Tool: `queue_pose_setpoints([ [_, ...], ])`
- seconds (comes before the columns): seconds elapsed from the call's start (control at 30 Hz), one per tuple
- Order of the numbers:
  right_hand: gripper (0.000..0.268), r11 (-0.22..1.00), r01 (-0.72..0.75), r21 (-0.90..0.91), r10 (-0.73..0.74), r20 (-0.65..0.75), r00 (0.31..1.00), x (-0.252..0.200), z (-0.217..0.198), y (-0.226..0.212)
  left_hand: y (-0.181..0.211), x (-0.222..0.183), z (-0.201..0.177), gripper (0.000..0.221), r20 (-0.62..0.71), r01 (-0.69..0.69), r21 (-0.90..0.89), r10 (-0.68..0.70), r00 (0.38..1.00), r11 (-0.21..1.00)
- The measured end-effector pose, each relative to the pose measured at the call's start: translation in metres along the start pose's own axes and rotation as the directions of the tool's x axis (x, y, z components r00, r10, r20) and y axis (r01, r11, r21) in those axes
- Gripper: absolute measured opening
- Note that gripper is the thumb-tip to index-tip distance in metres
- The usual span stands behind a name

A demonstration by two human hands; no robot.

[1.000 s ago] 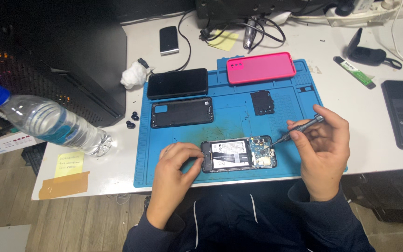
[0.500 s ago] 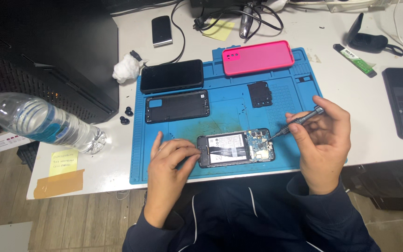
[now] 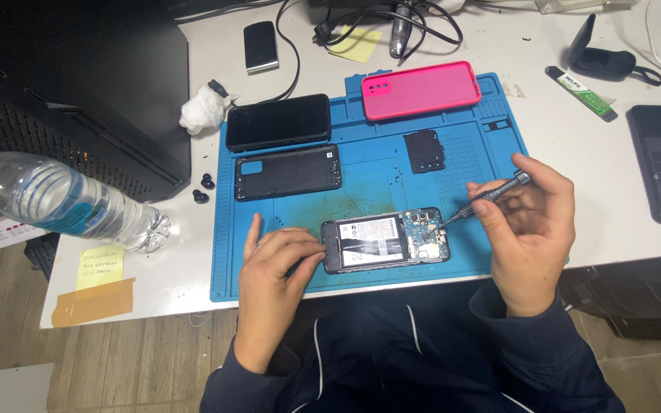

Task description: The person uses a screwdriver to remove screws from a disassembled smartphone placed on a blue mat. They lift and set aside a metal shield plate, then continue unscrewing components inside the phone chassis. The person handles the phone and internal parts while working at a cluttered desk.

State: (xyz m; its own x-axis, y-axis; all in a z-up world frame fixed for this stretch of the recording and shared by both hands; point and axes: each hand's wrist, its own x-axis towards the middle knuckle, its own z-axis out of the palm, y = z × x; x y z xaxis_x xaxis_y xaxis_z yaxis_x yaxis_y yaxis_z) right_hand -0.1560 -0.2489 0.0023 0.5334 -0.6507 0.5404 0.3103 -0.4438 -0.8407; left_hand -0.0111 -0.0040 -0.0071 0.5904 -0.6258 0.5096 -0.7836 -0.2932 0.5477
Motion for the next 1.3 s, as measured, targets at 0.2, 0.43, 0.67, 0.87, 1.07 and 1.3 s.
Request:
queue_pose_setpoints([
  [0.2,0.048,1.0,-0.024,-0.013,0.023,-0.013,1.0,-0.0002,0.001,-0.0009,0.0013,-0.0011,-0.0016,0.006,-0.024,-0.021,-0.009,0.021,0.999,1.0],
  [0.43,0.047,0.999,-0.008,-0.04,0.008,-0.01,1.0,0.0001,0.0021,-0.0023,0.004,-0.0029,-0.005,0.006,-0.014,-0.091,-0.003,0.091,0.996,0.996],
  [0.67,0.048,0.999,-0.01,-0.041,0.009,-0.012,1.0,-0.0003,0.0033,-0.0023,-0.0007,-0.0074,-0.0022,0.01,-0.015,-0.172,0.067,0.173,0.985,0.983],
  [0.87,0.047,0.999,0.008,-0.038,-0.008,-0.007,1.0,-0.0001,0.0034,-0.0012,0.0003,-0.0058,-0.0026,0.01,-0.012,-0.162,0.069,0.163,0.986,0.984],
  [1.07,0.048,1.0,-0.008,-0.025,0.008,-0.014,1.0,-0.0003,0.0037,-0.0007,-0.0008,-0.006,-0.0026,0.01,-0.005,-0.156,0.068,0.157,0.988,0.985],
  [1.3,0.048,1.0,-0.011,-0.026,0.01,-0.007,1.0,-0.0006,0.0034,-0.0007,-0.0004,-0.0063,-0.0022,0.009,-0.001,-0.147,0.06,0.147,0.989,0.987],
])
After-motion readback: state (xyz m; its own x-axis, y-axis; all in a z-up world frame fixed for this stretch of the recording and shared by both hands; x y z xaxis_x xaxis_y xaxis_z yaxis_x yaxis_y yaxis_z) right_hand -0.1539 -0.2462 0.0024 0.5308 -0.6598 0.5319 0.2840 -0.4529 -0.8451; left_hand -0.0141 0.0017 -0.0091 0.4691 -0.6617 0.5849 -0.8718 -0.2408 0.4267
